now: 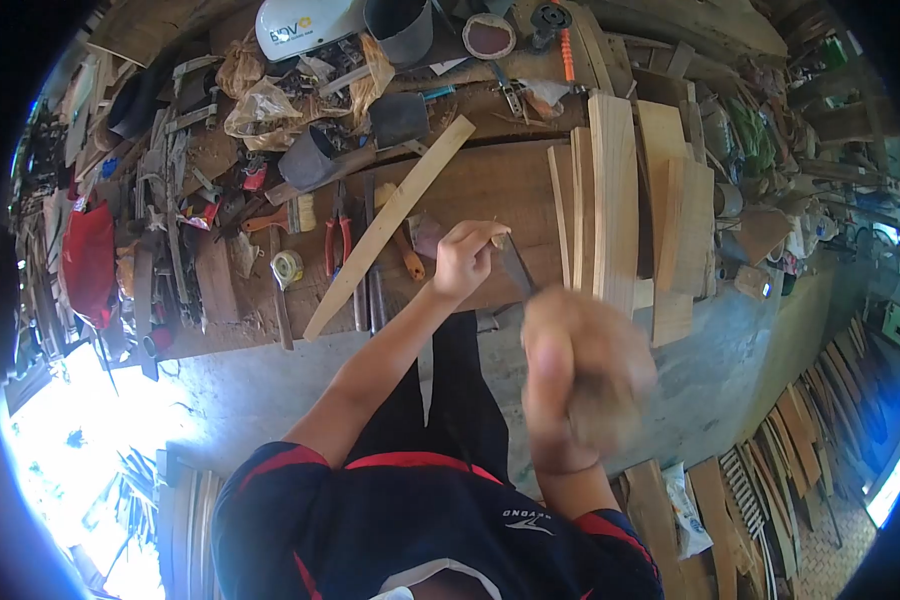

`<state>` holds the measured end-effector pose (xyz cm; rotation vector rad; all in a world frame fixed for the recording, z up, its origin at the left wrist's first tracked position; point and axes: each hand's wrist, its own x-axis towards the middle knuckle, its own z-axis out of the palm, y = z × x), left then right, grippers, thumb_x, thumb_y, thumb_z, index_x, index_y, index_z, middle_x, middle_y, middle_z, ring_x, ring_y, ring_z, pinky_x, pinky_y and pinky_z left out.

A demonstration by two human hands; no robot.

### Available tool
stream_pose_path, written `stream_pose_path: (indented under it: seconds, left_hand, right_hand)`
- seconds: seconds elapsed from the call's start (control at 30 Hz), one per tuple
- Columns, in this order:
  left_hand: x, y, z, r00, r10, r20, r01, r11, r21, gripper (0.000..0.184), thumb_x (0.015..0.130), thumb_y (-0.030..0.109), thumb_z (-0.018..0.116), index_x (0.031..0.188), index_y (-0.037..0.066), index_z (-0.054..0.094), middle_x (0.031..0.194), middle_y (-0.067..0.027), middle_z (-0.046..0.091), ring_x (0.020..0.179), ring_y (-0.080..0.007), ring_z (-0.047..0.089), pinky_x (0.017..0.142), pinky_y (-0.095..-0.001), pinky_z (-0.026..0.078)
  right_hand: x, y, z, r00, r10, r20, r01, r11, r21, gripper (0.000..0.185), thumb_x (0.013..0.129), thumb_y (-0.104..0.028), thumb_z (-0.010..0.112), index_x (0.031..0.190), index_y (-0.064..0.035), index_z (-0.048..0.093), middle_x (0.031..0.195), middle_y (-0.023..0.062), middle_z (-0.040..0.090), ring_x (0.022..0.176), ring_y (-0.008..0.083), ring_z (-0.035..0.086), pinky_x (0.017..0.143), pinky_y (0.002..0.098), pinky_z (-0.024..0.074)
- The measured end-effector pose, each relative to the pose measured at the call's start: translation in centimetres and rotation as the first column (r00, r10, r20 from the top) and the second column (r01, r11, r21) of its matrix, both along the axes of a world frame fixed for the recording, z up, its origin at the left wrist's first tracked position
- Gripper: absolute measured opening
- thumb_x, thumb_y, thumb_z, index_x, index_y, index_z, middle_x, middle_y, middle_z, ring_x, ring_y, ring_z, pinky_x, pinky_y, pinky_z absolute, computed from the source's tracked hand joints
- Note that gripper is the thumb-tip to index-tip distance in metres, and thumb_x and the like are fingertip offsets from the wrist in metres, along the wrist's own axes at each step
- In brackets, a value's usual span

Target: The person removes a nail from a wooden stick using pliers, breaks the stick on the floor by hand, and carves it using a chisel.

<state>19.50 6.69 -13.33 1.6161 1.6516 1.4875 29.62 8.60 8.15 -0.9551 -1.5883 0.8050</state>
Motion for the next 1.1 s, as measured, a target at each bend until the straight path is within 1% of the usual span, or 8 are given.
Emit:
stream_pose_path:
  seconds: [0.13, 0.17, 0.2, 0.27, 0.47, 0.6, 1.07, 1.1]
  left_hand:
    - [-0.2, 1.1, 2.2, 1.0, -0.009, 0.003, 0.009, 0.996, 0.09, 0.037, 0.06, -0.012, 0.054, 0.09, 0.008, 0.063, 0.086, -0.0066, 0.064, 0.079, -0.0266, 0.062, 0.067, -0.0342, 0.052]
    - [-0.2, 1.0, 1.0, 1.0, -0.007, 0.003, 0.007, 0.996, 0.091, 0.037, 0.06, -0.012, 0.054, 0.09, 0.008, 0.063, 0.086, -0.0066, 0.064, 0.079, -0.0266, 0.062, 0.067, -0.0342, 0.052]
    - [-0.2, 0.6, -1.3, 1.0, -0.022, -0.008, 0.022, 0.999, 0.045, 0.037, 0.06, -0.012, 0.054, 0.09, 0.008, 0.063, 0.086, -0.0065, 0.064, 0.079, -0.0265, 0.062, 0.067, -0.034, 0.052]
    - [-0.2, 0.9, -2.4, 0.999, -0.037, -0.015, 0.038, 0.999, 0.006, 0.038, 0.06, -0.012, 0.054, 0.09, 0.008, 0.063, 0.087, -0.0063, 0.064, 0.079, -0.0265, 0.062, 0.068, -0.0338, 0.053]
    - [-0.4, 1.7, 1.3, 1.0, -0.024, -0.013, 0.025, 0.992, 0.126, 0.039, 0.059, -0.013, 0.051, 0.09, 0.008, 0.063, 0.086, -0.007, 0.064, 0.079, -0.0274, 0.062, 0.068, -0.0348, 0.052]
    - [-0.5, 1.7, -3.0, 1.0, -0.019, -0.022, 0.019, 0.999, 0.034, 0.039, 0.058, -0.013, 0.052, 0.09, 0.008, 0.063, 0.086, -0.0074, 0.064, 0.079, -0.0275, 0.062, 0.067, -0.035, 0.052]
    - [0.4, 1.1, 0.8, 1.0, 0.011, -0.014, -0.011, 0.998, 0.062, 0.036, 0.059, -0.012, 0.056, 0.088, 0.008, 0.063, 0.085, -0.0069, 0.064, 0.076, -0.0266, 0.062, 0.066, -0.0336, 0.052]
    - [0.5, 0.8, -1.0, 1.0, -0.007, -0.019, 0.007, 1.0, 0.015, 0.037, 0.058, -0.012, 0.056, 0.088, 0.009, 0.064, 0.085, -0.0068, 0.064, 0.076, -0.0263, 0.062, 0.066, -0.0334, 0.052]
  right_hand:
    - [1.4, -1.4, 2.7, 0.953, 0.255, -0.165, -0.253, 0.967, 0.033, 0.026, 0.081, -0.02, 0.057, 0.059, -0.0066, 0.051, 0.057, 0.0051, 0.054, 0.051, 0.02, 0.055, 0.049, 0.0294, 0.0438]
    - [1.2, -0.7, 3.2, 0.775, 0.087, 0.625, -0.089, 0.996, -0.027, 0.025, 0.08, -0.018, 0.056, 0.059, -0.0074, 0.05, 0.058, 0.0045, 0.054, 0.049, 0.0181, 0.054, 0.047, 0.0297, 0.0438]
    - [0.9, -0.8, -5.5, 0.984, -0.169, -0.06, 0.165, 0.984, -0.064, 0.026, 0.081, -0.017, 0.055, 0.058, -0.0069, 0.047, 0.057, 0.0042, 0.054, 0.044, 0.0168, 0.051, 0.042, 0.0302, 0.0431]
    - [0.0, 0.9, -2.8, 0.953, -0.005, -0.302, -0.059, 0.978, -0.202, 0.023, 0.079, -0.016, 0.056, 0.06, -0.0052, 0.048, 0.058, 0.0049, 0.055, 0.045, 0.0176, 0.053, 0.044, 0.0301, 0.0448]
    - [1.2, -0.4, 1.6, 0.926, 0.332, -0.178, -0.287, 0.928, 0.237, 0.015, 0.085, -0.014, 0.047, 0.072, -0.0071, 0.044, 0.052, 0.0044, 0.045, 0.045, 0.0151, 0.046, 0.044, 0.0279, 0.0393]
    - [-0.6, 1.2, -2.6, 0.943, -0.026, -0.331, -0.046, 0.977, -0.208, 0.028, 0.082, -0.018, 0.056, 0.059, -0.0068, 0.043, 0.055, 0.0057, 0.053, 0.046, 0.0169, 0.053, 0.039, 0.0292, 0.0403]
    - [1.2, -0.4, 1.1, 0.918, 0.247, -0.311, -0.23, 0.969, 0.088, 0.031, 0.082, -0.023, 0.057, 0.06, -0.0061, 0.046, 0.053, 0.007, 0.051, 0.048, 0.0186, 0.054, 0.046, 0.0278, 0.0438]
    - [1.2, -0.3, 0.1, 0.988, 0.021, 0.153, -0.037, 0.994, 0.101, 0.031, 0.082, -0.023, 0.057, 0.059, -0.0062, 0.045, 0.053, 0.0067, 0.051, 0.047, 0.0186, 0.054, 0.046, 0.0278, 0.0439]
